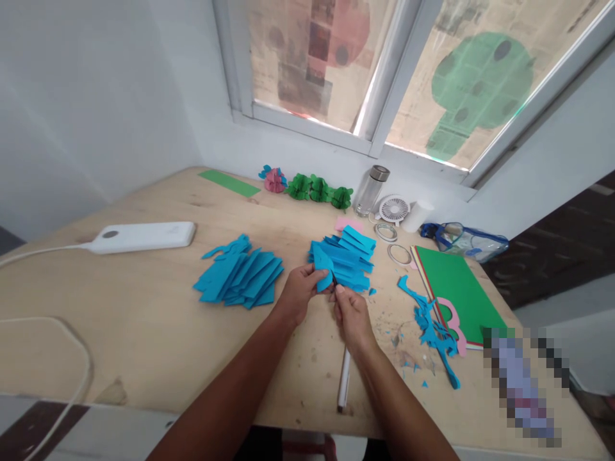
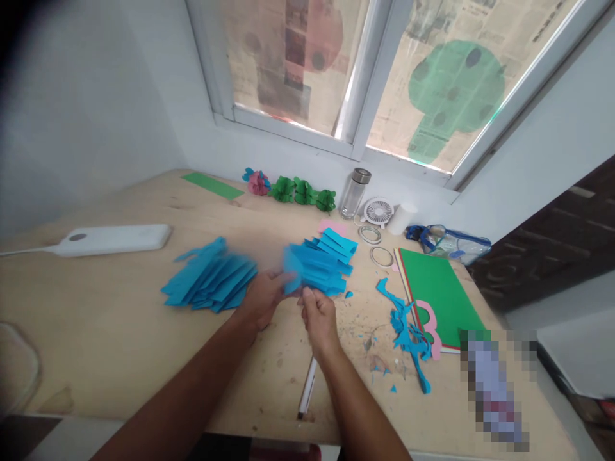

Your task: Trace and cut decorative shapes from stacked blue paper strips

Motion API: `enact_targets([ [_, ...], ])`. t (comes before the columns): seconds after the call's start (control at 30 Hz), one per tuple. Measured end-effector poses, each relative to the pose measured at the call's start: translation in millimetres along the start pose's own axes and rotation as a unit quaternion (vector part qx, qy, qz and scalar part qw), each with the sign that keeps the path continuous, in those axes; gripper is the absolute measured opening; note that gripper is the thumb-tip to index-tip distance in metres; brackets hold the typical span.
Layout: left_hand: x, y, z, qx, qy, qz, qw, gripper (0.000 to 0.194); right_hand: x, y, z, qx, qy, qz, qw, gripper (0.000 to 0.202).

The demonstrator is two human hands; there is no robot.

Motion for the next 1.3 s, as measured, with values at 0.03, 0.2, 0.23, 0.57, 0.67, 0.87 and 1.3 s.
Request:
enact_targets([
  [0.03, 0, -0.1, 0, -0.003, 0.000, -0.001, 1.000, 0.018, 0, 0, 0, 0.000, 0.001, 0.000, 1.000, 0.051],
  [0.2, -3, -2.7, -2, -0.027, -0.013, -0.007, 1.000, 0.016, -2, -1, 0, 0.006, 0.001, -0.005, 1.000, 0.052],
  [0.23, -4, -3.1, -2, -0.031, -0.015, -0.009, 0.999, 0.016, -2, -1, 0, 0.009, 0.000, -0.006, 1.000, 0.052],
  [0.57, -6, -3.4, -1, -0.060, -0.012, -0.029, 0.998, 0.017, -2, -3, -3, 0.010, 0.003, -0.013, 1.000, 0.052],
  [0.67, -7, -3.7, -1, -0.070, -0.010, -0.045, 0.996, 0.018, -2, -3, -3, 0.014, 0.006, -0.023, 1.000, 0.052],
  [0.87, -9, -5.2, 0, -0.072, -0.015, -0.061, 0.995, 0.017, -3, -4, -2, 0.021, 0.005, -0.028, 0.999, 0.052],
  [1.3, -6, -4.6, 8, -0.094, 0.012, -0.054, 0.994, 0.014, -1, -3, -6, 0.035, -0.008, -0.028, 0.999, 0.050],
])
Point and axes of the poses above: each hand's wrist, its own x-axis away from the middle knuckle, its own y-axis out of the palm, z = x × y, the point moved 7 cm from there along -x, towards the middle knuckle, and after that the axes turned 3 degrees about x, right-handed, at the moved point
